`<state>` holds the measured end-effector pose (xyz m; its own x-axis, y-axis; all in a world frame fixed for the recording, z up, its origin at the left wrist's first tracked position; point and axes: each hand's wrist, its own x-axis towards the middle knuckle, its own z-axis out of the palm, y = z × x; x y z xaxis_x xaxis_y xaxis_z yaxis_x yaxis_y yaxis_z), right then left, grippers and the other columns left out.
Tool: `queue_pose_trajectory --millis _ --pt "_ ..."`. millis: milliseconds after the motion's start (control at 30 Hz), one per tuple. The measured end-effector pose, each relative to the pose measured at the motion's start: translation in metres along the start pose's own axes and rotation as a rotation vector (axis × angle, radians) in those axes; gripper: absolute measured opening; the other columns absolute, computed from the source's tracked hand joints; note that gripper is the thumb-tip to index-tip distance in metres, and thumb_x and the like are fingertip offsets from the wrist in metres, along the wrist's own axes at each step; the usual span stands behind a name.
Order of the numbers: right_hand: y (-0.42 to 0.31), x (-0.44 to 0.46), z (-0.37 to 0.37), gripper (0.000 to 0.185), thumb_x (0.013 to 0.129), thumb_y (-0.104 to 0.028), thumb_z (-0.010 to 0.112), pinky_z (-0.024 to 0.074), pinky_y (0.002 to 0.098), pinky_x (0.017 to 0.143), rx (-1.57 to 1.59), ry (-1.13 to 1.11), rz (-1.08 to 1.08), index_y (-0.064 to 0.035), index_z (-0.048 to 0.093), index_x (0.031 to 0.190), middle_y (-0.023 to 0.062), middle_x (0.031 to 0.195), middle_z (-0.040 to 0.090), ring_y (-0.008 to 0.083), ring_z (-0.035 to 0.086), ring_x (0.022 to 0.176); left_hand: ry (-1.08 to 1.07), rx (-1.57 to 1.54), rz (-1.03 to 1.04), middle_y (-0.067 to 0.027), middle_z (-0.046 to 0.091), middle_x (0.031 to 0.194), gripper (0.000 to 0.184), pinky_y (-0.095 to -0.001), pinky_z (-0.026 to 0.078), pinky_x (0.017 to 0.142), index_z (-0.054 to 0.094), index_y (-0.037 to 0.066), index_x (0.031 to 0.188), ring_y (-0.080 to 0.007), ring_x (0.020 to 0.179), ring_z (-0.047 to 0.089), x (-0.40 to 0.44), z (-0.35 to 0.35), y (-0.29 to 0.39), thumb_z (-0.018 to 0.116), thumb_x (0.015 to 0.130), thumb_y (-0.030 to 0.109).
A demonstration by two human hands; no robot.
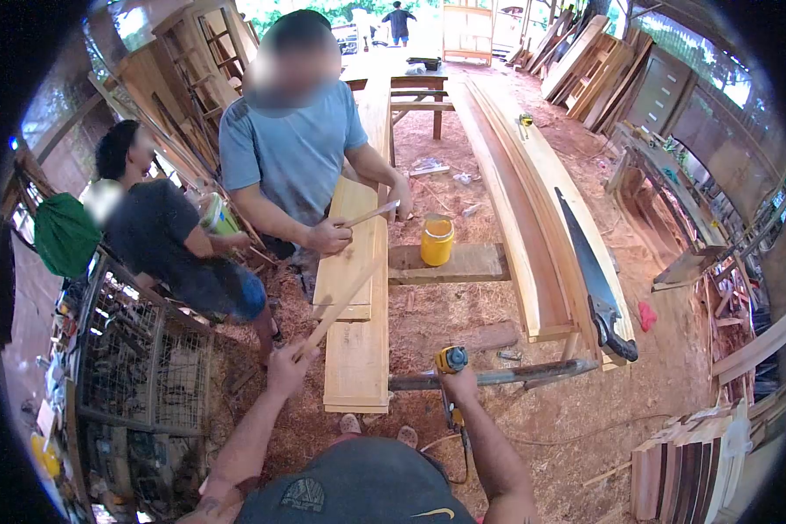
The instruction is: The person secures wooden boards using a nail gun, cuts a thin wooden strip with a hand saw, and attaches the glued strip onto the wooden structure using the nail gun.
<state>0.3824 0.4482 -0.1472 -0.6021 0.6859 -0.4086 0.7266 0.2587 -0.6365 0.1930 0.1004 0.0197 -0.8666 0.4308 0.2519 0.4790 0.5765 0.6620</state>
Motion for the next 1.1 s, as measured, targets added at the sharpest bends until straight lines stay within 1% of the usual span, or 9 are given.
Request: queue_pose_trajectory --millis 200,300,400,500,633,733,933,1000,1100 --pt "-0.005 -0.006 -0.001 0.038 0.084 -0.039 0.073 0.0571 0.0445 0.081 0.020 0.051 -0.039 -0.0072 0.075 0.105 0.0190 0.097 0.076 0.0370 0.074 0.097 -0.050 -0.028 -0.111 -0.0189 0.075 0.093 0.036 -0.0430 0.056 0.073 0.077 0.009 0.113 -0.0339 0.084 0.075 0.031 -0.003 -0.010 0.078 0.090 0.037" --pt "-0.005 -0.004 -0.002 0.036 0.084 -0.036 0.072 0.0570 0.0453 0.082 -0.020 0.033 -0.073 -0.0073 0.075 0.105 0.0201 0.098 0.076 0.0381 0.074 0.098 -0.082 -0.021 -0.156 -0.0179 0.075 0.091 0.037 -0.0422 0.056 0.073 0.077 0.010 0.114 -0.0332 0.083 0.075 0.038 -0.010 -0.005 0.078 0.090 0.038" --pt "-0.018 -0.015 -0.010 0.033 0.084 -0.031 0.070 0.0569 0.0460 0.083 0.021 0.057 -0.001 -0.0065 0.075 0.105 0.0204 0.098 0.076 0.0383 0.073 0.098 -0.064 0.047 -0.137 -0.0159 0.076 0.088 0.036 -0.0405 0.056 0.072 0.077 0.011 0.114 -0.0300 0.080 0.075 0.044 -0.018 -0.001 0.077 0.091 0.039" --pt "-0.008 -0.004 -0.003 0.046 0.082 -0.045 0.076 0.0568 0.0460 0.087 0.024 0.001 0.038 -0.0090 0.075 0.111 0.0192 0.107 0.076 0.0385 0.072 0.103 -0.069 0.054 -0.102 -0.0135 0.075 0.083 0.035 -0.0388 0.055 0.069 0.077 0.012 0.114 -0.0259 0.077 0.074 0.047 -0.024 -0.004 0.075 0.092 0.039" --pt "0.004 0.004 0.007 0.046 0.083 -0.044 0.076 0.0569 0.0474 0.086 -0.015 0.019 0.027 -0.0086 0.075 0.111 0.0218 0.105 0.075 0.0394 0.072 0.103 -0.129 0.048 -0.137 -0.0118 0.074 0.079 0.035 -0.0375 0.054 0.067 0.077 0.012 0.114 -0.0233 0.073 0.073 0.057 -0.035 -0.007 0.075 0.092 0.039" --pt "0.005 0.002 0.017 0.047 0.084 -0.047 0.074 0.0570 0.0493 0.084 -0.027 0.139 0.032 -0.0086 0.075 0.110 0.0231 0.103 0.075 0.0408 0.072 0.101 -0.169 0.045 -0.161 -0.0115 0.074 0.079 0.037 -0.0379 0.054 0.067 0.077 0.012 0.114 -0.0239 0.073 0.073 0.062 -0.041 -0.019 0.076 0.091 0.040" --pt "-0.023 -0.012 0.005 0.055 0.085 -0.053 0.071 0.0561 0.0506 0.088 0.006 0.011 0.265 -0.0056 0.073 0.114 0.0260 0.110 0.073 0.0420 0.070 0.106 -0.184 0.047 -0.062 -0.0145 0.074 0.084 0.039 -0.0404 0.055 0.071 0.077 0.011 0.114 -0.0293 0.078 0.074 0.067 -0.055 -0.052 0.077 0.090 0.043" --pt "-0.018 -0.012 0.014 0.033 0.084 -0.035 0.069 0.0532 0.0437 0.063 0.018 0.154 0.275 -0.0034 0.071 0.093 0.0174 0.081 0.069 0.0298 0.068 0.072 -0.200 0.058 -0.032 -0.0154 0.074 0.086 0.040 -0.0415 0.055 0.072 0.077 0.011 0.114 -0.0310 0.080 0.074 0.073 -0.061 -0.057 0.076 0.091 0.043" --pt "-0.004 -0.004 0.022 0.031 0.083 -0.032 0.070 0.0527 0.0431 0.062 0.065 0.201 0.229 -0.0022 0.070 0.091 0.0167 0.078 0.068 0.0298 0.067 0.070 -0.212 0.073 0.001 -0.0160 0.074 0.087 0.040 -0.0433 0.055 0.072 0.076 0.011 0.113 -0.0332 0.082 0.074 0.083 -0.067 -0.066 0.074 0.092 0.044"
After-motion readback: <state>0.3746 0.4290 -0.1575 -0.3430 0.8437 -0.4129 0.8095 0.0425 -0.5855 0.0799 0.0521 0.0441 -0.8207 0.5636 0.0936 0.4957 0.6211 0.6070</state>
